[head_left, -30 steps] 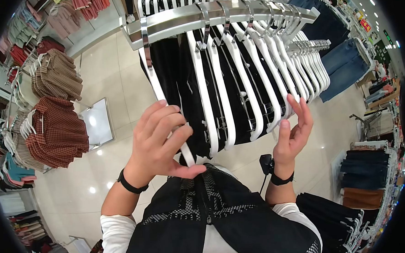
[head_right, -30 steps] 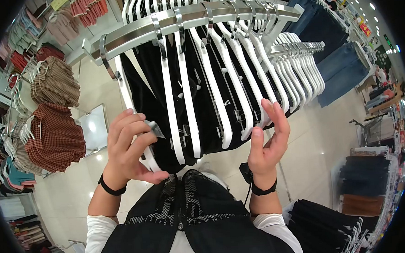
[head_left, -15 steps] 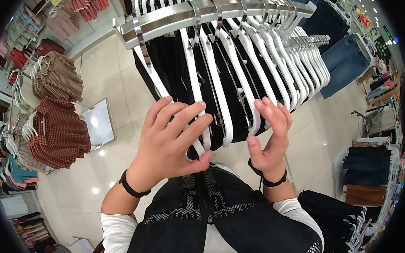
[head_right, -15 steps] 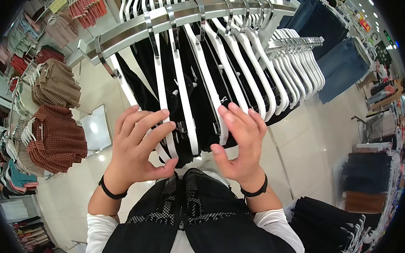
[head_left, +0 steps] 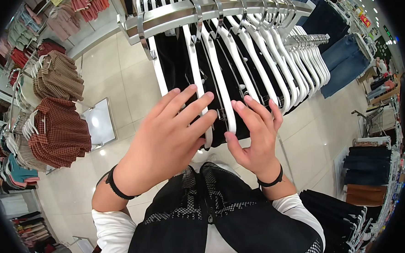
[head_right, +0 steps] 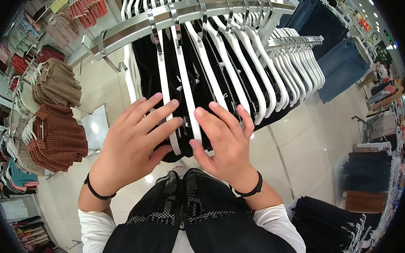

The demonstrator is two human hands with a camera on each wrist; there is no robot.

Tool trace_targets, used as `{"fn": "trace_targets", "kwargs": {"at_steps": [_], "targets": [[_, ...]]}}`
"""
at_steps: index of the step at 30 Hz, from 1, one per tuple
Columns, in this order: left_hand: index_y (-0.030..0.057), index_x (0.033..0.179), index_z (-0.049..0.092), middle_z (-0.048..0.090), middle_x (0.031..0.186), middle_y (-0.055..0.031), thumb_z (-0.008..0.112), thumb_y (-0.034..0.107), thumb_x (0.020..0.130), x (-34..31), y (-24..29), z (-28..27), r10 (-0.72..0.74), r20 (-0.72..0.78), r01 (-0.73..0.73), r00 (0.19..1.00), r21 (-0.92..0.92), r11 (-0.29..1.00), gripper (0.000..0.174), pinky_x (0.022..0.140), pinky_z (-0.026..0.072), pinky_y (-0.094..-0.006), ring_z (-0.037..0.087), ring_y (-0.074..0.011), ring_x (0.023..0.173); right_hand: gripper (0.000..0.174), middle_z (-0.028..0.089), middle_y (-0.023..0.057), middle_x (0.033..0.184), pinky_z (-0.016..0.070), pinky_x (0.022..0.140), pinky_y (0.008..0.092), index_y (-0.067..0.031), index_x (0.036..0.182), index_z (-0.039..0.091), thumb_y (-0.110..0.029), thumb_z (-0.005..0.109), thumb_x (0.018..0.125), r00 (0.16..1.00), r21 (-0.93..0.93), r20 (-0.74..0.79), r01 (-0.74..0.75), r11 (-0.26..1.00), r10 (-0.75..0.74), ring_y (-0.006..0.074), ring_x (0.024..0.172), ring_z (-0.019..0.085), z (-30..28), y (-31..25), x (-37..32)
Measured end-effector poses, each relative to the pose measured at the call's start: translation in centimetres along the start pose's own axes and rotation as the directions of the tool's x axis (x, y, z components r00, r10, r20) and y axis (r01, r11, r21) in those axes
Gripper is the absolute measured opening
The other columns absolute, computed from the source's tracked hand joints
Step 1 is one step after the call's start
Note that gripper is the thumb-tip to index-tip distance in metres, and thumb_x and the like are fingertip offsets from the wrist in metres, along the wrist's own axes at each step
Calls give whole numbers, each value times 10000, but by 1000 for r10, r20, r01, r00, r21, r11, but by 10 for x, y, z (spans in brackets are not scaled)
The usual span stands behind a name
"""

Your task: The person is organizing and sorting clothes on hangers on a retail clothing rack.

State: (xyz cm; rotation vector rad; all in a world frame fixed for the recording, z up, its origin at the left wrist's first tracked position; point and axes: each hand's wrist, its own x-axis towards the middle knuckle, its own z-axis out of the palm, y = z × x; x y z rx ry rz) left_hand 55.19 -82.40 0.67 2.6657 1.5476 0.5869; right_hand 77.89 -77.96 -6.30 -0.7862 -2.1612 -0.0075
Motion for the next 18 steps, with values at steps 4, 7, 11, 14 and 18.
{"fn": "trace_targets", "kwargs": {"at_steps": [4, 7, 11, 14, 18], "targets": [[141, 1270, 641, 589, 1444, -37, 874, 202, 680, -3, 3, -5, 1, 22, -3, 1000, 69, 998, 637, 1120, 456, -473, 564, -299, 1312, 597, 699, 79, 1324, 201, 1210, 544, -47, 1383, 565, -143, 741, 821, 999, -33, -10, -36, 999, 35, 280, 1323, 586, -1, 1, -2], [142, 1253, 635, 602, 1417, -27, 865, 256, 668, -5, 5, -5, -5, 32, 0, 999, 135, 991, 639, 1104, 466, -453, 590, -273, 1256, 552, 684, 57, 1337, 215, 1197, 552, -68, 1360, 593, -167, 747, 839, 998, -57, -38, -53, 997, 51, 262, 1308, 602, 2, 0, -4], [140, 1190, 637, 616, 1380, -20, 851, 300, 661, -8, 4, -2, 17, 0, -17, 1000, 170, 985, 592, 1098, 470, -436, 606, -253, 1200, 555, 694, 64, 1314, 214, 1194, 550, -67, 1360, 584, -124, 752, 834, 995, -47, -97, -35, 998, 30, 261, 1296, 614, 9, -3, -3], [137, 1160, 640, 622, 1358, -24, 848, 310, 660, -8, 4, -3, 22, -2, -21, 1000, 157, 987, 568, 1097, 476, -438, 611, -253, 1173, 564, 713, 76, 1272, 211, 1194, 544, -73, 1361, 575, -70, 751, 825, 989, 5, -145, -1, 1000, 2, 262, 1263, 641, 15, -2, -4], [134, 1158, 649, 628, 1339, -35, 853, 320, 654, -8, 5, -4, 37, -31, -33, 999, 120, 992, 575, 1096, 485, -452, 618, -263, 1157, 577, 744, 79, 1191, 216, 1189, 528, -87, 1362, 561, -29, 747, 819, 979, 78, -204, 36, 996, -19, 261, 1200, 682, 20, -4, -1]]}}
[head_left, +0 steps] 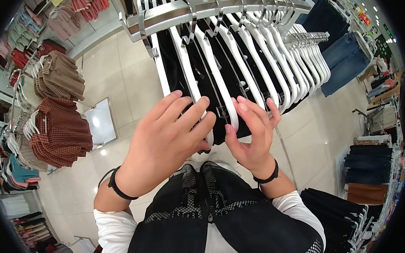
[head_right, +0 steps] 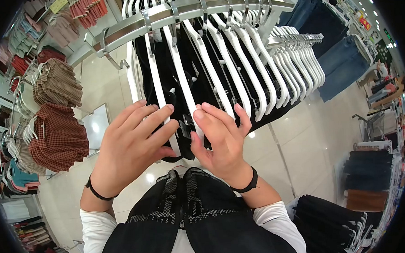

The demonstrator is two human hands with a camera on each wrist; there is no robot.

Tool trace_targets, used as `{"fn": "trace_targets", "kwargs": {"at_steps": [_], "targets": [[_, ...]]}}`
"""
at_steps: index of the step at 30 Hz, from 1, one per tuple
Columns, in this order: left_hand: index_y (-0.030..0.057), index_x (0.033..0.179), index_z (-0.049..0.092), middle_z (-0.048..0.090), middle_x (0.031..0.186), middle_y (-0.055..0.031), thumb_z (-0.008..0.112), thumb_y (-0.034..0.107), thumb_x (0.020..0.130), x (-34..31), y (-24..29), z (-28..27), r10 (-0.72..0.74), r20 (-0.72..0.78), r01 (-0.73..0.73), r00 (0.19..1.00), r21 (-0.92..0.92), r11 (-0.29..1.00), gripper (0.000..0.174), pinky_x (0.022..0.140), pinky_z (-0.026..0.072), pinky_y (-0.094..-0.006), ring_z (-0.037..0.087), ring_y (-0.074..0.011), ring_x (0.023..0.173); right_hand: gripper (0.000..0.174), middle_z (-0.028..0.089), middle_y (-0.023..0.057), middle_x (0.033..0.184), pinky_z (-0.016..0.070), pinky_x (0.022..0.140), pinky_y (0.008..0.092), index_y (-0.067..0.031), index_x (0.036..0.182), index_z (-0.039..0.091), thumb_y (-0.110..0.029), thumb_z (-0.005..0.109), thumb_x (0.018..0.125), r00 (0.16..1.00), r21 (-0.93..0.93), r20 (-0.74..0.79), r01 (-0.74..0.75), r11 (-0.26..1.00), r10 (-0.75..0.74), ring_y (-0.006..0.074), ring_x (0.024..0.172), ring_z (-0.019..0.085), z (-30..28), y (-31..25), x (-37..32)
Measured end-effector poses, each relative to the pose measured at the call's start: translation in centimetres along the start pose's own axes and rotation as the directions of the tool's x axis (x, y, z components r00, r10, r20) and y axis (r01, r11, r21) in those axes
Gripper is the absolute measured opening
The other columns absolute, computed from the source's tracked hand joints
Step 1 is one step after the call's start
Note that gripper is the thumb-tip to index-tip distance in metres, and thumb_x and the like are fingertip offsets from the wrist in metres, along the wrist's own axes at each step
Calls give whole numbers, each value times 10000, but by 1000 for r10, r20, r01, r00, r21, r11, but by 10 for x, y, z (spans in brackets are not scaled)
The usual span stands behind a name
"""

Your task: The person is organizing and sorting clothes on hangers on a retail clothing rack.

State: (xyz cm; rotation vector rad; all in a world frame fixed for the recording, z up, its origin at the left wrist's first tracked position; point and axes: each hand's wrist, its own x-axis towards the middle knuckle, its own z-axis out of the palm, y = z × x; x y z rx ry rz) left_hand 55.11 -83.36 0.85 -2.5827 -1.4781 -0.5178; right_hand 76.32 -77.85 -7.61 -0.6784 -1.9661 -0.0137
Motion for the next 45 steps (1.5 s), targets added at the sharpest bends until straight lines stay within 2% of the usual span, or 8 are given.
{"fn": "trace_targets", "kwargs": {"at_steps": [7, 14, 16, 22, 28, 36, 41, 45], "targets": [[120, 1172, 660, 626, 1358, -60, 868, 321, 651, 0, -2, 3, 0, -25, -2, 1000, -90, 996, 596, 1098, 486, -476, 616, -290, 1192, 545, 756, 70, 1168, 222, 1183, 512, -90, 1356, 568, -35, 750, 845, 1000, 19, -9, -6, 1000, 7, 240, 1163, 698, -3, -1, 1], [142, 1289, 660, 609, 1410, -65, 870, 482, 657, -1, -3, 4, -11, -29, 9, 1000, -87, 996, 748, 1070, 473, -502, 572, -327, 1282, 584, 703, 104, 1338, 207, 1199, 461, -48, 1446, 547, -261, 727, 934, 995, -122, 6, -100, 988, 102, 294, 1411, 486, -25, 6, -3], [155, 1343, 649, 596, 1443, -68, 862, 528, 663, -1, -4, 7, -7, -31, 5, 1000, -79, 997, 805, 1070, 466, -507, 552, -335, 1325, 573, 694, 87, 1354, 206, 1194, 481, -42, 1446, 543, -211, 722, 928, 975, -138, -88, -216, 967, 205, 304, 1391, 491, -25, 10, 0], [186, 1436, 610, 533, 1547, -82, 836, 567, 704, -3, -9, 9, 23, 36, -18, 999, -119, 993, 855, 1158, 395, -526, 473, -357, 1439, 547, 712, 51, 1300, 226, 1172, 519, -51, 1405, 564, -142, 738, 895, 980, -251, -34, -196, 948, 194, 272, 1335, 539, -19, 18, -1], [188, 1443, 615, 522, 1561, -88, 840, 545, 709, -5, -13, 17, 15, 26, -10, 1000, -181, 983, 847, 1185, 359, -542, 459, -360, 1454, 547, 757, 80, 1209, 225, 1197, 512, -69, 1375, 549, -45, 733, 860, 987, -134, -56, -159, 978, 153, 265, 1275, 585, -16, 20, -3], [169, 1418, 644, 538, 1546, -118, 839, 487, 734, -7, -14, 28, 10, -25, -15, 1000, -194, 981, 780, 1200, 323, -565, 456, -375, 1457, 460, 728, 16, 1271, 218, 1182, 486, -96, 1300, 650, -67, 759, 854, 989, -113, -74, -135, 984, 127, 221, 1230, 623, -13, 19, -6], [165, 1404, 656, 548, 1537, -122, 840, 474, 732, -10, -16, 34, 17, -66, -30, 998, -208, 978, 762, 1192, 327, -570, 463, -383, 1450, 568, 708, 110, 1307, 251, 1184, 471, -28, 1407, 586, -297, 724, 925, 966, -184, -185, -215, 959, 181, 322, 1345, 541, -28, 29, -6], [165, 1405, 656, 554, 1531, -122, 841, 463, 737, -13, -18, 36, 15, -100, -38, 995, -230, 972, 754, 1186, 333, -563, 472, -380, 1442, 570, 724, 90, 1255, 260, 1138, 434, -30, 1439, 566, -139, 725, 903, 947, -265, -147, -315, 911, 285, 262, 1221, 583, -34, 38, -3]]}}
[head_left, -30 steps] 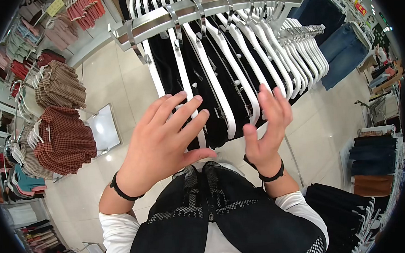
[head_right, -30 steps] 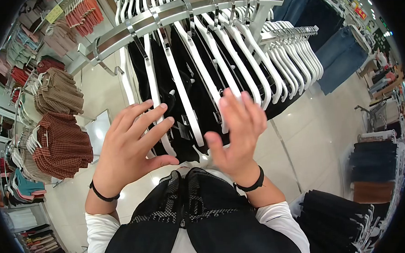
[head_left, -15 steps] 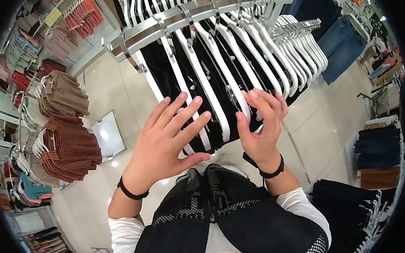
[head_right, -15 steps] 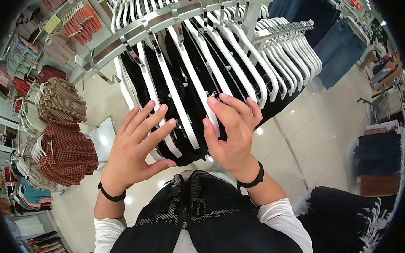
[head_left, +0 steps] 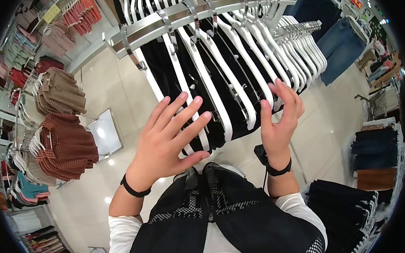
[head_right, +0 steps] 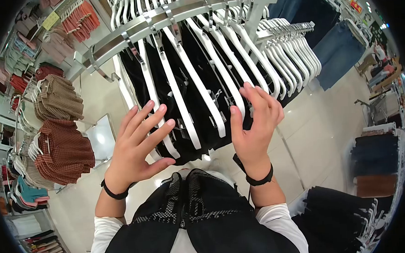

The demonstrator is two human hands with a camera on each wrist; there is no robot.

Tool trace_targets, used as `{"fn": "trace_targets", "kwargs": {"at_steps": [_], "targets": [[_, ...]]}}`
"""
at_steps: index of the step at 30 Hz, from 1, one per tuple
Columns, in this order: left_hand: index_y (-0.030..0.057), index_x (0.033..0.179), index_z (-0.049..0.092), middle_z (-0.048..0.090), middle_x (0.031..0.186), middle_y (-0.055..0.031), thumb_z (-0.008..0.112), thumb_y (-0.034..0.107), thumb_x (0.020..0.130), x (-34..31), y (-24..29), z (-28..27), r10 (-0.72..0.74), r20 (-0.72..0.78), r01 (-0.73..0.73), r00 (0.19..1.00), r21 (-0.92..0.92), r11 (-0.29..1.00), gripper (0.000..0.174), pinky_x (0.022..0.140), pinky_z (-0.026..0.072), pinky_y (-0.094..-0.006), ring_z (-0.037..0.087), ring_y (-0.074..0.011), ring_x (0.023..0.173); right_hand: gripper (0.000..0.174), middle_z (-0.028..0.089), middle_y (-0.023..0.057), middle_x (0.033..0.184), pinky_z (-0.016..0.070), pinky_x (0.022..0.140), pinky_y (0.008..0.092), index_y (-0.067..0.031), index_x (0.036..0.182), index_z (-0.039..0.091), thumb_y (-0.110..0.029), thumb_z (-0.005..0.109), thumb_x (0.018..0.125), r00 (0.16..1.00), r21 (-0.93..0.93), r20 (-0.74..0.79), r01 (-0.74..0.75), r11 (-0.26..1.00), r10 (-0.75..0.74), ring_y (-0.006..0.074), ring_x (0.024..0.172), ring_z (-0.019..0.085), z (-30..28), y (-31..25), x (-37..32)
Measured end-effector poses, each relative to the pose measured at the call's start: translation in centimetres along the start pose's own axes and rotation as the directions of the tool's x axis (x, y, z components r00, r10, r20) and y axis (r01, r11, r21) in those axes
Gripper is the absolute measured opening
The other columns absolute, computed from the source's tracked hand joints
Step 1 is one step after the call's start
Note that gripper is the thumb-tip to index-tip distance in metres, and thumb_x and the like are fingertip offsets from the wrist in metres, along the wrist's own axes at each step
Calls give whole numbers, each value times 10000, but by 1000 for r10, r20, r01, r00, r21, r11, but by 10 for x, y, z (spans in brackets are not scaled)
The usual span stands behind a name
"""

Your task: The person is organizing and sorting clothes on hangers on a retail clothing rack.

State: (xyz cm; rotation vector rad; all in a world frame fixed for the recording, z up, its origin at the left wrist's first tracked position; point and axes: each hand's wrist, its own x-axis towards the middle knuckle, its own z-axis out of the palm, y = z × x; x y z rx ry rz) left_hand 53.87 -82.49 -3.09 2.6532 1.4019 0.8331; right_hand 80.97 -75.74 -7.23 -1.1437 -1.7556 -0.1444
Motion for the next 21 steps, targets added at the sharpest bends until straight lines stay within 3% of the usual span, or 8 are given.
{"fn": "trace_targets", "kwargs": {"at_steps": [5, 15, 19, 21], "targets": [[163, 1403, 654, 558, 1526, -120, 836, 450, 755, -2, -1, 1, 7, -34, -8, 999, -23, 1000, 732, 1187, 333, -552, 478, -371, 1439, 615, 743, 71, 1220, 249, 1131, 404, -52, 1446, 567, -42, 751, 860, 1000, -6, 22, 2, 1000, -2, 199, 1191, 603, 0, -4, 3], [157, 1382, 670, 579, 1503, -129, 787, 446, 808, -3, -9, 5, 39, -58, -41, 998, -26, 999, 653, 1186, 334, -547, 500, -371, 1420, 644, 765, 90, 1209, 223, 1163, 439, -56, 1466, 521, -48, 741, 861, 992, 83, 18, 121, 989, -123, 201, 1228, 622, 7, -7, -5], [157, 1379, 674, 584, 1498, -129, 787, 442, 801, -5, -14, 6, 56, -65, -58, 996, -33, 998, 654, 1183, 337, -544, 503, -369, 1418, 592, 741, 99, 1261, 246, 1165, 443, -40, 1474, 512, -82, 693, 912, 996, 91, 40, 81, 993, -85, 223, 1282, 575, -1, -11, 1], [156, 1378, 675, 587, 1496, -129, 789, 422, 796, -6, -16, 8, 67, -87, -71, 994, -51, 996, 650, 1180, 337, -544, 508, -367, 1411, 579, 727, 105, 1287, 261, 1161, 428, -30, 1483, 506, -93, 679, 934, 999, 86, -42, 9, 996, -5, 239, 1279, 560, -1, -1, 1]]}}
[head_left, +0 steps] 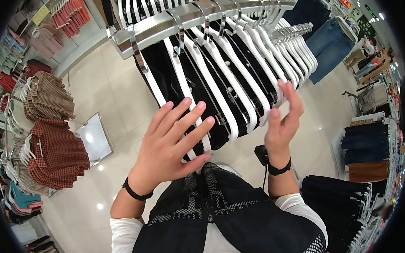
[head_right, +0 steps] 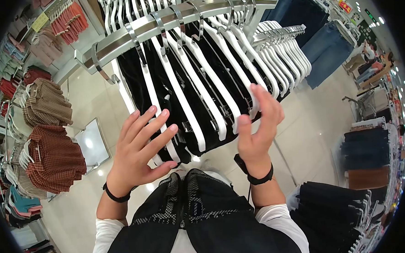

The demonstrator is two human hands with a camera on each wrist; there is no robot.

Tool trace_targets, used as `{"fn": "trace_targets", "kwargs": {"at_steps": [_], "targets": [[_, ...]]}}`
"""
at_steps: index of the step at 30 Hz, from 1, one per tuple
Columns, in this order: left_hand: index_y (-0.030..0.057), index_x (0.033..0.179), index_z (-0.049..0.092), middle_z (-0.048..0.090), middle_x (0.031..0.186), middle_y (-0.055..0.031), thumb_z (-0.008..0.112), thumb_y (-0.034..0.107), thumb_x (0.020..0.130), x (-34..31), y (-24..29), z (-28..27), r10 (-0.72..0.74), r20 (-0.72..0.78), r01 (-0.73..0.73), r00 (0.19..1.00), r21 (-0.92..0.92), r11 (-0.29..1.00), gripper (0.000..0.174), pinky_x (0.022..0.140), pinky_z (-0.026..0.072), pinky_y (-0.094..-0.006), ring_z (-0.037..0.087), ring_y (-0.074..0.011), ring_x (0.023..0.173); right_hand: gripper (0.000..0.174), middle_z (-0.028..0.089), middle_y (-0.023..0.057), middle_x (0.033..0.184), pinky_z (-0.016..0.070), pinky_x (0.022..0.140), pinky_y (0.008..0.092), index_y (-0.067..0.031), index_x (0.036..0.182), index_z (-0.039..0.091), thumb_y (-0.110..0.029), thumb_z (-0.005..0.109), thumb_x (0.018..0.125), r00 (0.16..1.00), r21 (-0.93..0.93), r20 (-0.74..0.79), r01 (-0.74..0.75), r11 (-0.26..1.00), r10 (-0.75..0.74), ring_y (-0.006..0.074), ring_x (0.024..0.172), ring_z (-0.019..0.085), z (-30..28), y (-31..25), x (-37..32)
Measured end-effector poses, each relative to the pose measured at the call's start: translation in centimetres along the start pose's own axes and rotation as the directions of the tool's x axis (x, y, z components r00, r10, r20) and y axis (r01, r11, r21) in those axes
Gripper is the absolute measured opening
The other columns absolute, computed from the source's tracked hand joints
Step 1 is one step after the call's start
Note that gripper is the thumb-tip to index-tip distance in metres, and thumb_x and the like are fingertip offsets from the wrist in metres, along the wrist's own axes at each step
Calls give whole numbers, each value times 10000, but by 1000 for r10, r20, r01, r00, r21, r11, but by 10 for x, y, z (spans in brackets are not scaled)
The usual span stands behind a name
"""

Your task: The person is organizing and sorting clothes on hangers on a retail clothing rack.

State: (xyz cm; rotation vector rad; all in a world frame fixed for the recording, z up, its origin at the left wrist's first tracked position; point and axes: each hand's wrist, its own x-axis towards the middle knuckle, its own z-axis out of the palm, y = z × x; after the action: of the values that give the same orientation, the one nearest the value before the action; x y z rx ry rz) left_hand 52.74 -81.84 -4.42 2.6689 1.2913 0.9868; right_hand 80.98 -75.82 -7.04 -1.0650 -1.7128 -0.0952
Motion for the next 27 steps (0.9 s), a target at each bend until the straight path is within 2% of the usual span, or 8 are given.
{"fn": "trace_targets", "kwargs": {"at_steps": [1, 4, 11, 18, 20, 24, 25, 27], "targets": [[156, 1378, 676, 588, 1494, -129, 790, 412, 793, -1, -1, 1, 5, -11, -5, 1000, -9, 1000, 649, 1178, 338, -544, 510, -367, 1408, 572, 720, 108, 1299, 269, 1158, 421, -25, 1487, 503, -98, 671, 945, 998, -1, -43, -35, 999, 35, 246, 1278, 553, 0, 6, -1], [155, 1378, 675, 593, 1486, -133, 794, 379, 777, -3, -1, 12, 11, -78, -13, 997, -26, 1000, 652, 1177, 332, -545, 517, -362, 1394, 567, 710, 106, 1315, 280, 1151, 399, -28, 1494, 507, -95, 673, 956, 990, -93, 14, -140, 986, 142, 259, 1266, 540, 0, 17, -2], [175, 1368, 676, 605, 1471, -105, 798, 349, 740, -2, -2, 23, 35, -124, -35, 992, 0, 999, 663, 1168, 338, -532, 534, -338, 1364, 586, 744, 105, 1259, 260, 1168, 414, -72, 1486, 526, -45, 710, 930, 994, -59, 7, -108, 992, 108, 229, 1264, 578, 9, 18, -8], [189, 1358, 682, 612, 1464, -87, 786, 372, 757, -2, -10, 25, 61, -152, -64, 986, -11, 998, 637, 1163, 337, -521, 537, -325, 1359, 755, 739, 141, 1271, 204, 1210, 453, -32, 1598, 362, 14, 682, 916, 999, -90, 38, -29, 996, 32, 247, 1373, 589, 15, 5, -6], [194, 1354, 685, 616, 1457, -81, 786, 372, 760, 0, -11, 27, 69, -153, -72, 986, -17, 997, 629, 1163, 334, -516, 540, -322, 1354, 754, 739, 139, 1272, 190, 1219, 461, -31, 1596, 365, 27, 676, 912, 998, -78, 13, -56, 995, 57, 253, 1375, 587, 19, 4, -6], [197, 1347, 689, 621, 1450, -72, 784, 377, 765, -4, -17, 27, 103, -158, -109, 982, -29, 994, 616, 1163, 328, -504, 539, -315, 1352, 661, 700, 147, 1351, 177, 1230, 449, -23, 1582, 373, -90, 650, 985, 995, -43, 15, -94, 995, 95, 278, 1445, 507, 13, 9, -14], [199, 1346, 689, 617, 1453, -69, 786, 379, 763, -5, -18, 27, 107, -158, -113, 982, -30, 993, 617, 1166, 322, -498, 532, -315, 1357, 553, 680, 139, 1385, 213, 1220, 435, -23, 1545, 433, -143, 599, 1031, 987, 93, -74, -134, 987, 141, 268, 1436, 498, 17, 12, -15], [199, 1344, 691, 617, 1454, -66, 785, 376, 765, -5, -20, 26, 111, -158, -118, 981, -36, 992, 613, 1170, 320, -494, 531, -312, 1359, 502, 677, 139, 1385, 255, 1200, 428, -24, 1522, 472, -139, 574, 1044, 972, -3, -80, -223, 975, 222, 257, 1404, 513, 13, 14, -12]]}}
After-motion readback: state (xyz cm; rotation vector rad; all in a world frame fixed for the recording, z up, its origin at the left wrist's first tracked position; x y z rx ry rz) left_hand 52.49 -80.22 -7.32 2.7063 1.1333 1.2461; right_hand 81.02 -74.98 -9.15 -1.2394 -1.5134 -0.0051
